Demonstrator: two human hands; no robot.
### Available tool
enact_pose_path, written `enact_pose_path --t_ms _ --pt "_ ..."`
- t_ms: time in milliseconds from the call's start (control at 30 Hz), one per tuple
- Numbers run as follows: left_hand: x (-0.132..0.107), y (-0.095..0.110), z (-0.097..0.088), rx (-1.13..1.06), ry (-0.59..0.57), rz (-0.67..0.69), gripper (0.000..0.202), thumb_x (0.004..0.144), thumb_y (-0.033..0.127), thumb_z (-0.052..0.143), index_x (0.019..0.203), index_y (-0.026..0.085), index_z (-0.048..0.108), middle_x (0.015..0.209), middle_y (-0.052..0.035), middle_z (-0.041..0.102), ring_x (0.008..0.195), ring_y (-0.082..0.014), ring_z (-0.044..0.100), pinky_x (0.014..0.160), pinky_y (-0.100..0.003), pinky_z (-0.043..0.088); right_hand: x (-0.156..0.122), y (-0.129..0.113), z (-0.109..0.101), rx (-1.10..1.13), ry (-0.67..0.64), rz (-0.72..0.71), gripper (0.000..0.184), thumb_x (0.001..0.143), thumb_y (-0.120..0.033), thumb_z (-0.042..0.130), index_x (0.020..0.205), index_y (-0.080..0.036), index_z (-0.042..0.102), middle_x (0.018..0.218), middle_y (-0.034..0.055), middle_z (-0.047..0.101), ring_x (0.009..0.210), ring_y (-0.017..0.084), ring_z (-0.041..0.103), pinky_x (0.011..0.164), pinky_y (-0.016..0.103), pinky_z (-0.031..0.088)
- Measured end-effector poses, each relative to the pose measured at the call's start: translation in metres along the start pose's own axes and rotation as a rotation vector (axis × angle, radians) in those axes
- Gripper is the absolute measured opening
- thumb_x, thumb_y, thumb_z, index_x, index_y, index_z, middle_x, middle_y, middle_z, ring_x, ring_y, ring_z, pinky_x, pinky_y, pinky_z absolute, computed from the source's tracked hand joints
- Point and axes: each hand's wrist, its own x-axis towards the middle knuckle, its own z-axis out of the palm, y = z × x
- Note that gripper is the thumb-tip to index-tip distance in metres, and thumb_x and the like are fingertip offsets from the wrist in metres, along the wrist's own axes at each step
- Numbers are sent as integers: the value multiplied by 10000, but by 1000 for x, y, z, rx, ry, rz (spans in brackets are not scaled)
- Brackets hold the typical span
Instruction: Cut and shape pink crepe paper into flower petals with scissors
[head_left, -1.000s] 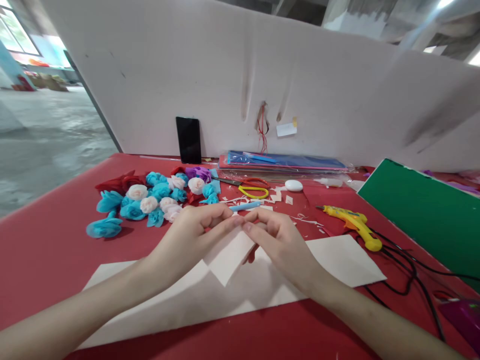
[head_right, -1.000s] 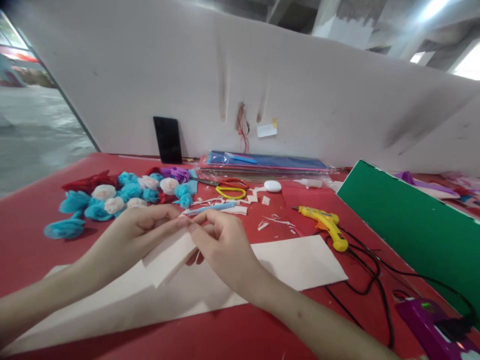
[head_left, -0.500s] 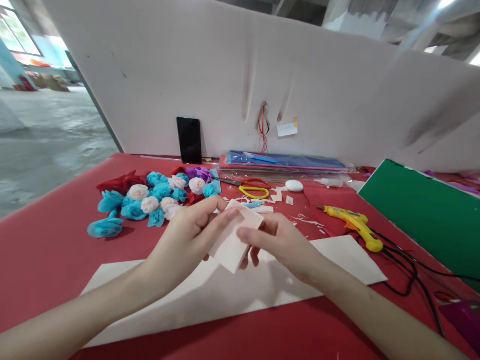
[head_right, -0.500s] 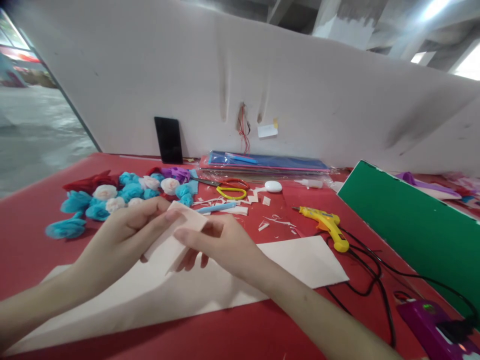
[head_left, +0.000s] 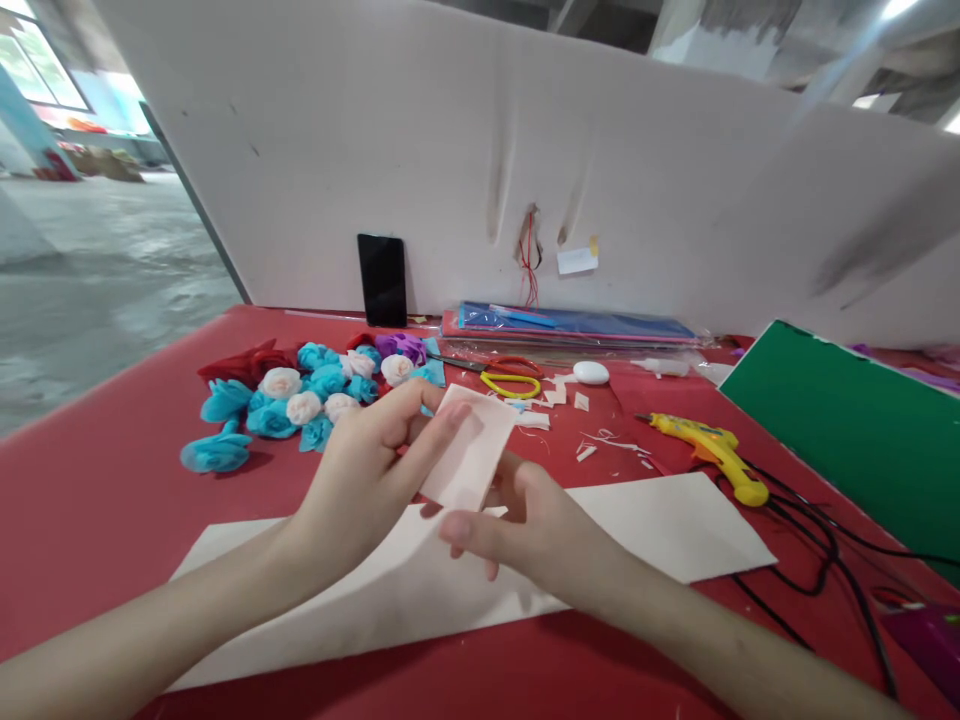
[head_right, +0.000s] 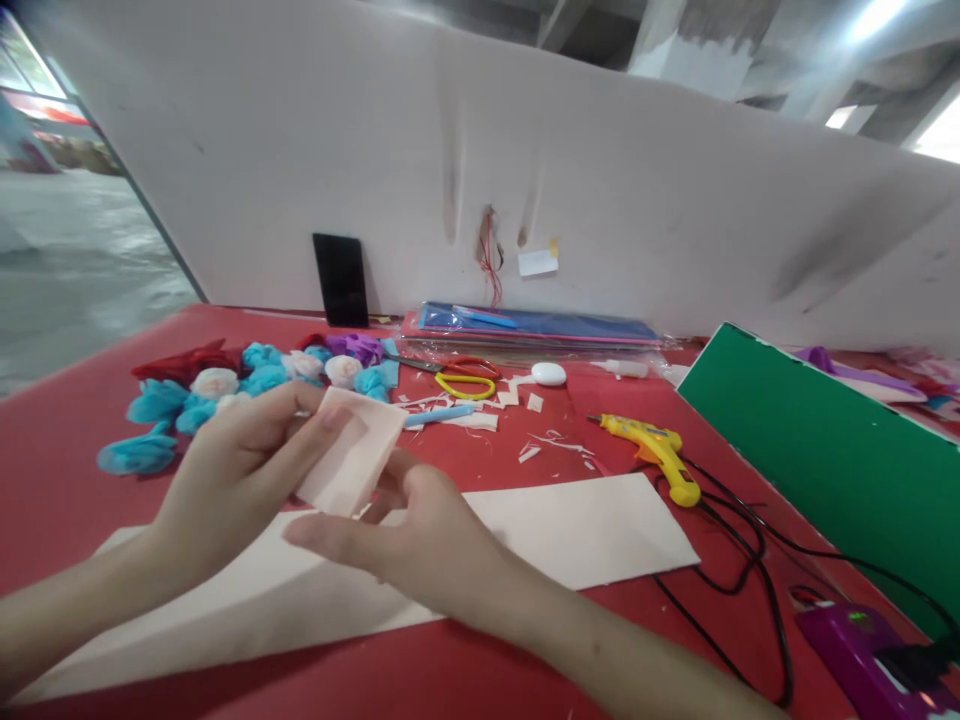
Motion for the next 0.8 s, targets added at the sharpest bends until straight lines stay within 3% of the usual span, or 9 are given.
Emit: enact_pose_path --t_ms 133,300,467,600,733,800 --pt "-3 3 1 -48 -60 -26 247 858 340 453 656 200 478 392 74 474 323 -69 433 312 -145 312 1 4 9 89 143 -111 257 786 -388 598 880 -149 580 720 20 603 544 77 521 430 166 405" --pt "0 1 5 -360 -50 -198 315 884 399 416 635 208 430 420 86 456 324 -64 425 298 -140 316 -1 -6 8 133 200 -166 256 840 -364 529 711 -143 547 557 -3 595 406 58 483 424 189 419" --pt "2 -10 7 -647 -251 -303 383 898 483 319 763 200 538 555 25 615 475 -125 550 458 -210 448 0 -11 0 124 190 -126 241 851 -317 513 683 -144 532 492 -34 561 338 38 439 371 166 371" --pt "1 -12 7 -597 -287 -296 297 850 438 470 750 182 583 674 -9 672 797 -194 623 736 -266 487 2 -9 -3 145 152 -114 224 822 -327 559 686 -153 524 464 -45 559 321 34 435 359 152 361" --pt "-1 -9 7 -531 -422 -308 296 869 388 463 733 172 611 569 -11 643 786 -213 624 762 -308 482 4 -7 -4 147 139 -104 221 783 -357 611 731 -149 557 467 -44 571 323 42 454 357 155 367" --pt "-1 -9 8 -524 -432 -301 327 880 391 446 717 167 621 604 -18 650 799 -208 618 790 -311 471 5 -5 -5 142 131 -94 246 767 -384 626 743 -147 566 474 -38 578 323 50 465 351 161 364"
